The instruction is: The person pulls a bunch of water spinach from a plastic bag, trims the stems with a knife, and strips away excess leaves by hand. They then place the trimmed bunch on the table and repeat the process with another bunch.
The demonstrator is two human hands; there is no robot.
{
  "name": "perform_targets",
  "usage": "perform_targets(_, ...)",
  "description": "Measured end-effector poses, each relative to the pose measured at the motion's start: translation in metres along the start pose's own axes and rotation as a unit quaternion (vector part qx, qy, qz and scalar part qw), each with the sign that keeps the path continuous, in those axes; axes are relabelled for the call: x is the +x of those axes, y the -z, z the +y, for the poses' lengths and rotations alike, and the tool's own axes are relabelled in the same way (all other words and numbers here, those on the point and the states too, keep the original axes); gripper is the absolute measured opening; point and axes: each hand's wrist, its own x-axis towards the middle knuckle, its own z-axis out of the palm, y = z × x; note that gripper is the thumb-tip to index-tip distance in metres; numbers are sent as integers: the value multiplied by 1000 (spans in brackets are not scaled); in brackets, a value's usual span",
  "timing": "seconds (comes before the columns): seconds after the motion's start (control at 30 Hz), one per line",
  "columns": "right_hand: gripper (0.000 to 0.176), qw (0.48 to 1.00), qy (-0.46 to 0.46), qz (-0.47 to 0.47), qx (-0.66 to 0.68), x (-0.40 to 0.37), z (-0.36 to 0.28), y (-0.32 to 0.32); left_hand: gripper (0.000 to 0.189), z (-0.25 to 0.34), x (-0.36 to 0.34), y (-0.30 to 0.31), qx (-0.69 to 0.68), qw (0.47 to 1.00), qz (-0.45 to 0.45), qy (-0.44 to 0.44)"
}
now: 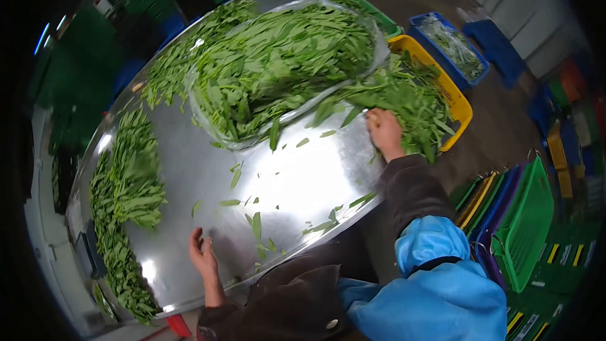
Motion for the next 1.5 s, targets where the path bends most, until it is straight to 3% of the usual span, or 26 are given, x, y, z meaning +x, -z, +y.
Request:
perform_targets(0.13, 30, 998, 16, 1, 68, 9, 5, 2, 48, -13, 33, 3, 85, 995, 42, -22)
perform_targets(0.2, 32, 974, -66, -129, 175, 0, -6, 8, 51, -48, 60, -6, 112, 992, 56, -36)
perform_targets(0.23, 33, 928, -166, -193, 271, -5, -24, 19, 53, -71, 73, -15, 129, 988, 67, -48)
perform_targets(0.27, 33, 927, -166, -200, 269, -10, -39, 25, 54, -76, 81, -26, 152, 987, 22, -39)
perform_targets(0.3, 33, 891, -205, -269, 305, -17, -51, 30, 56, -75, 89, -33, 175, 984, -26, -31)
perform_targets(0.33, 33, 846, -242, -332, 339, -24, -61, 34, 58, -52, 79, -49, 204, 976, -46, -51)
perform_targets(0.37, 33, 840, -219, -364, 339, -30, -70, 35, 60, -23, 57, -75, 232, 968, -63, -73)
perform_targets(0.4, 33, 838, -220, -365, 340, -35, -76, 33, 64, -18, 29, -103, 217, 960, -74, -160)
perform_targets(0.43, 34, 817, -212, -369, 389, -41, -82, 31, 63, 11, 2, -118, 116, 966, -203, -113)
perform_targets(0.47, 35, 794, -204, -371, 437, -48, -89, 31, 61, 33, -26, -126, 85, 930, -336, -126)
perform_targets(0.5, 34, 790, -203, -369, 446, -55, -100, 34, 58, 61, -44, -125, 84, 875, -428, -211)
perform_targets(0.53, 34, 791, -202, -362, 449, -64, -106, 31, 52, 75, -55, -126, 65, 868, -406, -277)
perform_targets(0.6, 30, 804, -165, -349, 452, -80, -113, 24, 43, 89, -44, -112, 105, 892, -315, -307)
perform_targets(0.67, 23, 878, -19, -313, 363, -107, -124, 15, 34, 62, -25, -101, 63, 949, -212, -224)
perform_targets(0.73, 17, 896, 152, -246, 338, -133, -139, 3, 28, 65, -8, -79, -36, 980, -159, -113)
perform_targets(0.8, 14, 881, 329, -241, 239, -148, -134, -16, 25, 65, 2, -63, -57, 984, -130, -104)
perform_targets(0.87, 15, 885, 358, -256, 151, -144, -131, -6, 24, 63, 7, -55, -54, 984, -128, -114)
perform_targets(0.93, 13, 922, 339, -141, 128, -127, -93, -24, 23, 62, 8, -54, -50, 985, -120, -112)
perform_targets(1.0, 16, 963, 237, -94, 91, -94, -70, -7, 23, 62, 5, -60, -64, 986, -133, -80)
perform_targets(1.2, 36, 941, 277, -194, -29, -28, -73, 22, 24, 84, -1, -108, -109, 980, -164, 16)
perform_targets(1.27, 44, 943, 251, -218, 17, -5, -108, 25, 24, 102, 4, -118, -130, 970, -206, 7)
perform_targets(1.33, 48, 936, 276, -178, 125, 23, -152, 25, 24, 106, 16, -130, -139, 970, -197, 18)
perform_targets(1.5, 59, 901, 365, -155, 177, 89, -258, 9, 27, 123, 50, -153, -280, 947, -157, 22)
